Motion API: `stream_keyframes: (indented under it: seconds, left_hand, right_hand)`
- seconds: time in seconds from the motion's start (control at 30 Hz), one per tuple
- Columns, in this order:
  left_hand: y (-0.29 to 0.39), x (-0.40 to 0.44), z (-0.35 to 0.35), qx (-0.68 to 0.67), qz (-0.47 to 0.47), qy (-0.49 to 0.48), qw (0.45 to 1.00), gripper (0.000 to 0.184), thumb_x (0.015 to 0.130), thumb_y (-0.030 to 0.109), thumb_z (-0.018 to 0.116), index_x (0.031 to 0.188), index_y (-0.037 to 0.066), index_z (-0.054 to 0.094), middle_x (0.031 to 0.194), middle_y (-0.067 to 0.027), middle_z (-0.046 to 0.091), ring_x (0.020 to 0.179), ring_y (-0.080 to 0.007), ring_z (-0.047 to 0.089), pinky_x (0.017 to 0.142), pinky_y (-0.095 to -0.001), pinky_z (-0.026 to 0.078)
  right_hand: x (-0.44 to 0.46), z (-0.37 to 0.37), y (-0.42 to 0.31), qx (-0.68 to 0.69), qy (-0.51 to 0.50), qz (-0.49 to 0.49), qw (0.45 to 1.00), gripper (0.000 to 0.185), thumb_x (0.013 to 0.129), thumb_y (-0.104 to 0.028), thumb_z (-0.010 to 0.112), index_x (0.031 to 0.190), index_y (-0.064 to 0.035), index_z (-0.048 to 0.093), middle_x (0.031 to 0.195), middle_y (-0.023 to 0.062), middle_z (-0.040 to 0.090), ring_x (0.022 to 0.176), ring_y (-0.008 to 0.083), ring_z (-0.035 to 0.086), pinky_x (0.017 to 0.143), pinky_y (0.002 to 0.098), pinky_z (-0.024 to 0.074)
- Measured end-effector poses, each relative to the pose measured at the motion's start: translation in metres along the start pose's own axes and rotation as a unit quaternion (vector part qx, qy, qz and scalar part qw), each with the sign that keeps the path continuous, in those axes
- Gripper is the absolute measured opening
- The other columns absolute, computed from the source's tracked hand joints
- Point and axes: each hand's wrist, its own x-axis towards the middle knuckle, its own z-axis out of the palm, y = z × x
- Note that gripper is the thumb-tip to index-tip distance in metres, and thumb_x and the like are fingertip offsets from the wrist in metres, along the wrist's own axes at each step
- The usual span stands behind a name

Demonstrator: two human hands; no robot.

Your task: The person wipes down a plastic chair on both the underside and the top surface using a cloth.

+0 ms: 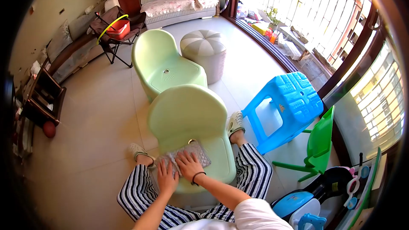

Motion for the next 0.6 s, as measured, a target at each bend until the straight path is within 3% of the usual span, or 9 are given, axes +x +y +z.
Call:
stream_keyframes:
  seconds: [0.13,0.27,0.47,0.6]
  left_hand:
    - [0.013,-0.068,-0.029,-0.131,-0.01,-0.051,0.99,0.059,0.085,0.024,0.061,0.137,0.004,0.044,0.149,-0.0258,0.026,0.134,-0.0495,0.026,0.108,-0.0528,0.03]
    - [0.024,-0.117,-0.032,-0.194,-0.043,-0.132,0.971,0.06,0.09,0.021,0.055,0.142,-0.001,0.032,0.151,-0.0302,0.01,0.137,-0.0507,0.016,0.111,-0.0545,0.021]
    - [0.014,-0.063,-0.018,-0.157,-0.077,-0.031,0.984,0.056,0.089,0.024,0.056,0.139,0.005,0.04,0.146,-0.0279,0.03,0.133,-0.0458,0.03,0.107,-0.0543,0.029]
    - [0.002,-0.001,0.0,-0.135,-0.1,-0.016,0.986,0.058,0.089,0.027,0.057,0.141,0.008,0.039,0.145,-0.0275,0.032,0.134,-0.0426,0.031,0.106,-0.0541,0.029]
  right_hand:
    - [-0.061,-0.019,-0.028,0.015,-0.045,-0.026,0.999,0.049,0.088,-0.025,0.053,0.136,-0.0165,0.048,0.143,0.0071,0.044,0.135,0.0279,0.036,0.111,0.0512,0.0232]
    - [-0.108,-0.024,-0.04,0.047,-0.051,-0.033,0.997,0.053,0.089,-0.028,0.056,0.14,-0.0195,0.045,0.147,0.0036,0.04,0.139,0.0254,0.032,0.113,0.0495,0.0215]
    - [-0.049,-0.011,-0.029,0.036,-0.05,-0.031,0.998,0.048,0.089,-0.029,0.055,0.136,-0.0184,0.048,0.144,0.0043,0.044,0.136,0.0244,0.037,0.112,0.0486,0.024]
    - [0.014,0.005,0.008,0.055,0.015,-0.053,0.997,0.043,0.091,-0.03,0.051,0.132,-0.0182,0.051,0.141,0.005,0.046,0.135,0.0264,0.037,0.11,0.0503,0.0258]
